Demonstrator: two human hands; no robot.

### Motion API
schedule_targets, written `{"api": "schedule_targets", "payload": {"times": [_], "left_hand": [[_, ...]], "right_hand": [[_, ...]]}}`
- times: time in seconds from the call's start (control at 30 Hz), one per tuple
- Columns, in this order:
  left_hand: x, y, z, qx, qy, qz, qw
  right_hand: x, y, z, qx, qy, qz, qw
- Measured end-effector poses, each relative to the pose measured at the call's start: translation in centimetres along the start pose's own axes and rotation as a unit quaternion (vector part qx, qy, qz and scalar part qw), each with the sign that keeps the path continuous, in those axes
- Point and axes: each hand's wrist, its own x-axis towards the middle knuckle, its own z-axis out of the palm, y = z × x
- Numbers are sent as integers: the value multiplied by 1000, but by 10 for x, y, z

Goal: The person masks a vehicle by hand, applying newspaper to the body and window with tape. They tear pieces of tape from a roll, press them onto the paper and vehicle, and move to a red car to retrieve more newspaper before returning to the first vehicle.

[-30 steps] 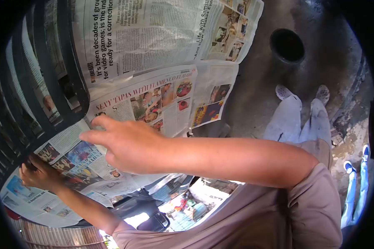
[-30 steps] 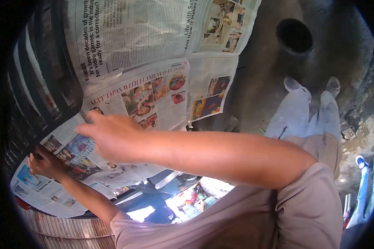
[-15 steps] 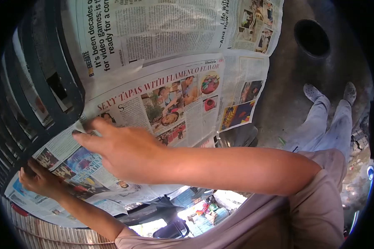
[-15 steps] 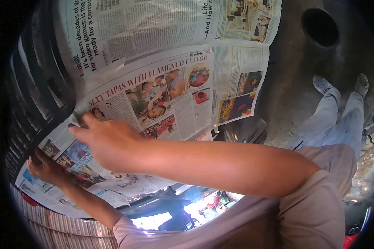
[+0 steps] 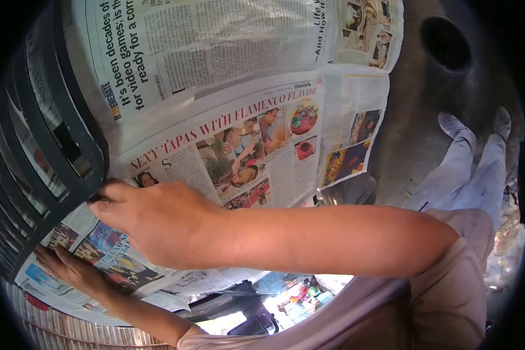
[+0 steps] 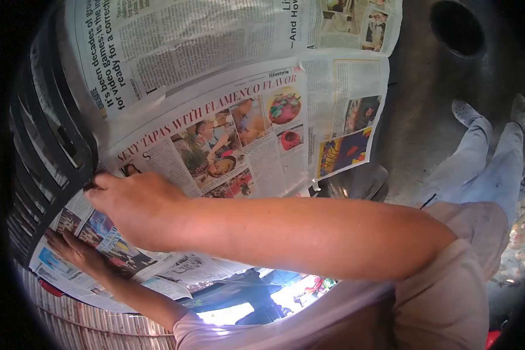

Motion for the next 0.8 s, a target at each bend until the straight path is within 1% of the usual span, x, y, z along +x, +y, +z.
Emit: {"api": "schedule_targets", "payload": {"times": [0.07, 0.17, 0.23, 0.27, 0.37, 0.4, 0.47, 0.57, 0.67, 0.77, 0.8], "left_hand": [[4, -6, 3, -11, 29, -9, 999], [6, -7, 3, 49, 139, 21, 989], [6, -26, 4, 62, 157, 51, 984], [8, -27, 5, 68, 167, 63, 982], [8, -20, -3, 15, 66, 7, 998], [4, -21, -4, 10, 55, 9, 998], [-3, -25, -5, -1, 36, 12, 999], [-11, 2, -1, 17, 36, 62, 997], [-1, 9, 3, -1, 9, 17, 1000], [15, -1, 0, 1, 13, 22, 1000], [17, 3, 8, 6, 6, 27, 1000]], "right_hand": [[3, -1, -1, 15, -22, 20, 999], [4, 3, -1, 49, -18, 22, 998], [4, 3, 1, 60, -13, 24, 998], [5, 4, 2, 62, -12, 24, 998], [5, 5, 11, 106, 18, 27, 994], [4, 4, 12, 105, 21, 34, 994], [1, 2, 12, 102, 26, 43, 994], [-1, 2, 17, 72, 51, 32, 996], [2, -7, 8, 6, 44, 62, 997], [13, -27, -1, -29, 19, 81, 996], [16, -27, -8, -56, -2, 118, 991]]}}
